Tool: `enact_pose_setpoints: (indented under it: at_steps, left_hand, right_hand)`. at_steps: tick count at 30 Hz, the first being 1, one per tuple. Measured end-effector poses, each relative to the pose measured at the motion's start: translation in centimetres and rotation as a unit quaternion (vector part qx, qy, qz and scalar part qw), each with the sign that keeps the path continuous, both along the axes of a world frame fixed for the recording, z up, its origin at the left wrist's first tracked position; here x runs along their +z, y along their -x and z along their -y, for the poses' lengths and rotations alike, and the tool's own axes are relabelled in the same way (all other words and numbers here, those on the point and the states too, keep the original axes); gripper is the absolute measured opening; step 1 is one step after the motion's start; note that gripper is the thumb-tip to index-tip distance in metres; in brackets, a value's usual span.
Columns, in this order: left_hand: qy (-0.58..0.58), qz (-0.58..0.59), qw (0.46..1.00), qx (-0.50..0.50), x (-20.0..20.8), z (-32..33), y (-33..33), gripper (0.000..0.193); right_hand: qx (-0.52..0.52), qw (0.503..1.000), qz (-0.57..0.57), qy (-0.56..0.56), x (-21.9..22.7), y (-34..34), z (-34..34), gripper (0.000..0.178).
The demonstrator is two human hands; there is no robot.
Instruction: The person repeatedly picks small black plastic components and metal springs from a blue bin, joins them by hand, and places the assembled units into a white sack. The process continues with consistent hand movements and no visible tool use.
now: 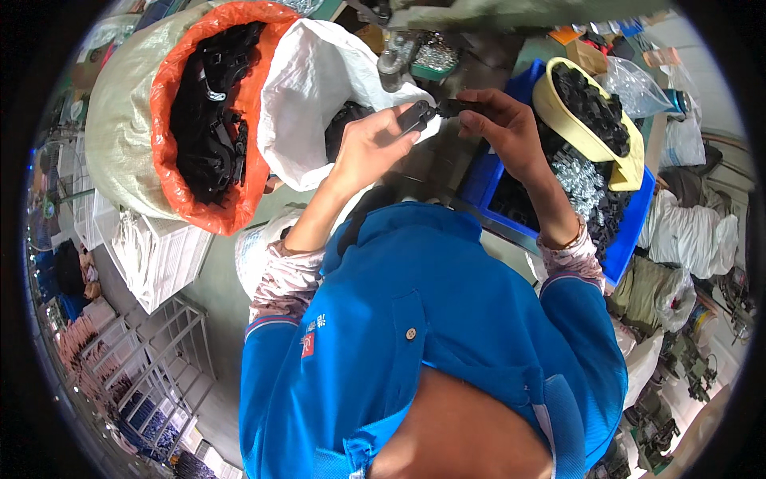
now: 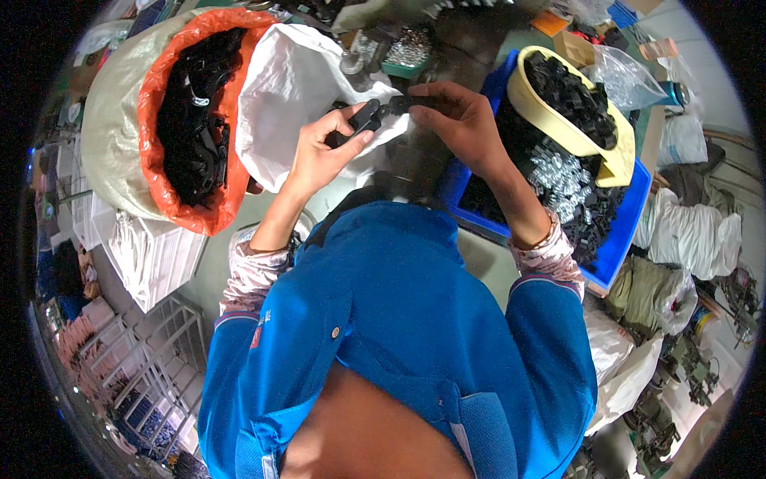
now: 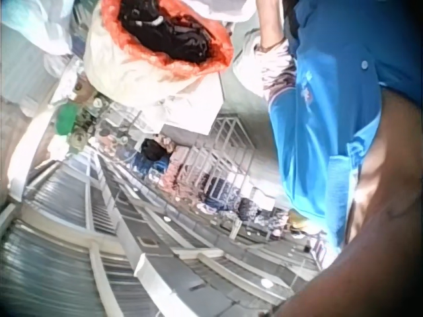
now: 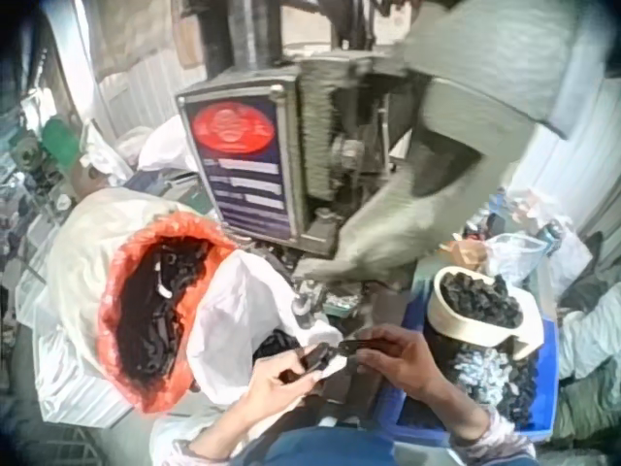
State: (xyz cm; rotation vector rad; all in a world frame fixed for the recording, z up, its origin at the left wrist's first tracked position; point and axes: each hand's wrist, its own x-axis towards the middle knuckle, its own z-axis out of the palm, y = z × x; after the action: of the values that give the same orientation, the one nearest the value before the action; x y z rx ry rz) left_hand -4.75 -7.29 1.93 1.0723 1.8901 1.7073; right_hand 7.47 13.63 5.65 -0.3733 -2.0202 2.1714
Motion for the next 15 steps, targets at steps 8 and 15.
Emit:
enact_pose_setpoints:
  at_steps: [8, 15]
  left_hand:
    - [0.032, -0.133, 0.99, -0.019, 1.2, 2.2, 4.0, 0.029]
    - [0.04, -0.276, 0.958, -0.066, 2.3, 1.6, 8.2, 0.024]
  right_hand:
    - [0.003, 0.995, 0.019, -0.101, 0.2, 4.4, 2.9, 0.027]
    - [-0.02, 0.98, -0.026, -0.195, -0.5, 7.0, 4.1, 0.027]
